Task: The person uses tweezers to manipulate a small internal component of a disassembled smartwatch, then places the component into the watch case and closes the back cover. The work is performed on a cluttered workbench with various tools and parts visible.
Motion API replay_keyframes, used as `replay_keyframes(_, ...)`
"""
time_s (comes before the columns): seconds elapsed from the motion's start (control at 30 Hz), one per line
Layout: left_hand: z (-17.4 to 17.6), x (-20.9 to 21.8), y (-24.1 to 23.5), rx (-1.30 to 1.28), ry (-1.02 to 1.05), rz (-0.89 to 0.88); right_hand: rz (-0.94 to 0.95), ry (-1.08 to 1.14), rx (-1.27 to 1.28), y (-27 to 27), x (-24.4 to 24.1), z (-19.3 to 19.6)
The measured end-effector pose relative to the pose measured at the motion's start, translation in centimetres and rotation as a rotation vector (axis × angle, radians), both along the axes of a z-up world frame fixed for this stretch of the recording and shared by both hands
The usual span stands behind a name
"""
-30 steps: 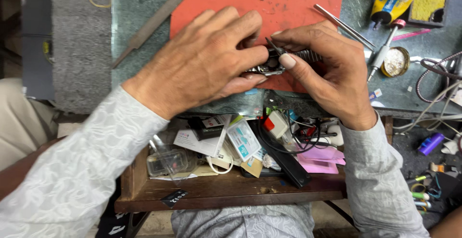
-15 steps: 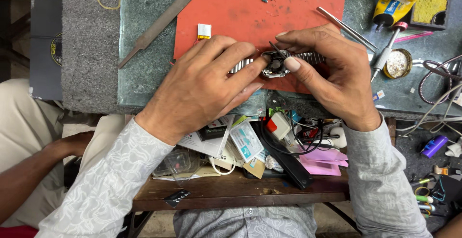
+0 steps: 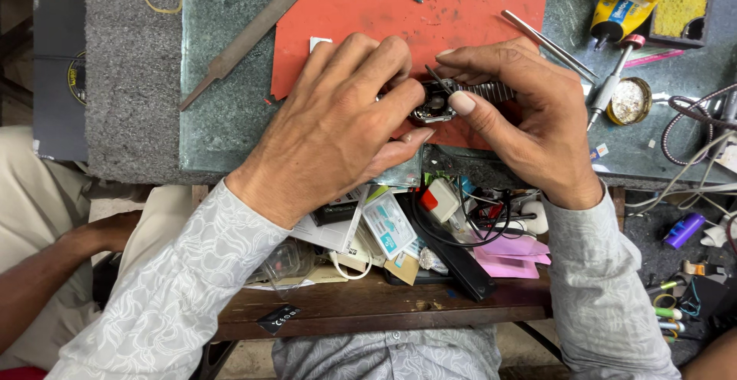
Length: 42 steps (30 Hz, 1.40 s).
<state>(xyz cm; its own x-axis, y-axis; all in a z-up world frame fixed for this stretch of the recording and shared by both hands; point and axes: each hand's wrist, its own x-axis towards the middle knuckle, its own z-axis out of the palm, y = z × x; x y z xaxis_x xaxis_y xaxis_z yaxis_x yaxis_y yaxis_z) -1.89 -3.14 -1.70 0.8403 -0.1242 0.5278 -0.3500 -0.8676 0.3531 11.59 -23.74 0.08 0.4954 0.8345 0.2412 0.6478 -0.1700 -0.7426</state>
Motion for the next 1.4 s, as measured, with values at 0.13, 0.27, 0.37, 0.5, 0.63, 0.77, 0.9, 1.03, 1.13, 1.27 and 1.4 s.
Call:
replay_keyframes(0.13,0.2,-0.6,-0.5,-0.008,0.031,0.037,0.001,0.027,0.004,0.1,-0.1,0.1)
replay_keyframes(0.27,0.7,-2.4,-1.0,-0.147,0.078,0.064,-0.037,0.130,0.007,0.7,-0.5,0.8)
replay_keyframes(0.37,0.6,-3.5,-1.5,-0.178,0.031,0.132,-0.032,-0.042,-0.032,1.2,-0.7,1.3)
replay_keyframes(0.5,-0.2,-4.5,-1.5,-0.108,-0.058,0.257,0.034,-0.339,-0.036,2.3,-1.3,1.5)
replay_keyframes(0.63,-0.8,-4.8,-1.5,-0.088,-0.092,0.330,0.051,-0.408,-0.044,3.7,-2.2,1.7)
replay_keyframes(0.77,-1.3,-4.9,-1.5,-0.076,-0.086,0.339,0.081,-0.416,-0.075,4.2,-2.9,2.1)
replay_keyframes(0.9,-1.7,-4.7,-1.6,-0.067,-0.070,0.347,0.124,-0.434,-0.060,3.8,-2.9,2.6)
replay_keyframes(1.03,-1.5,-4.7,-1.6,-0.081,-0.072,0.355,0.040,-0.116,-0.057,2.8,-2.6,2.8)
replay_keyframes(1.13,-0.6,-4.2,-1.3,-0.116,-0.106,0.336,-0.111,-0.438,0.041,1.1,-2.4,2.8)
replay_keyframes(1.27,1.7,-4.5,-1.9,-0.239,-0.104,0.183,-0.310,-0.425,0.149,-0.9,-3.2,1.8)
replay_keyframes(1.4,0.4,-8.3,-4.4,-0.643,-0.043,-0.210,-0.364,-0.519,0.122,-2.2,-4.2,0.2)
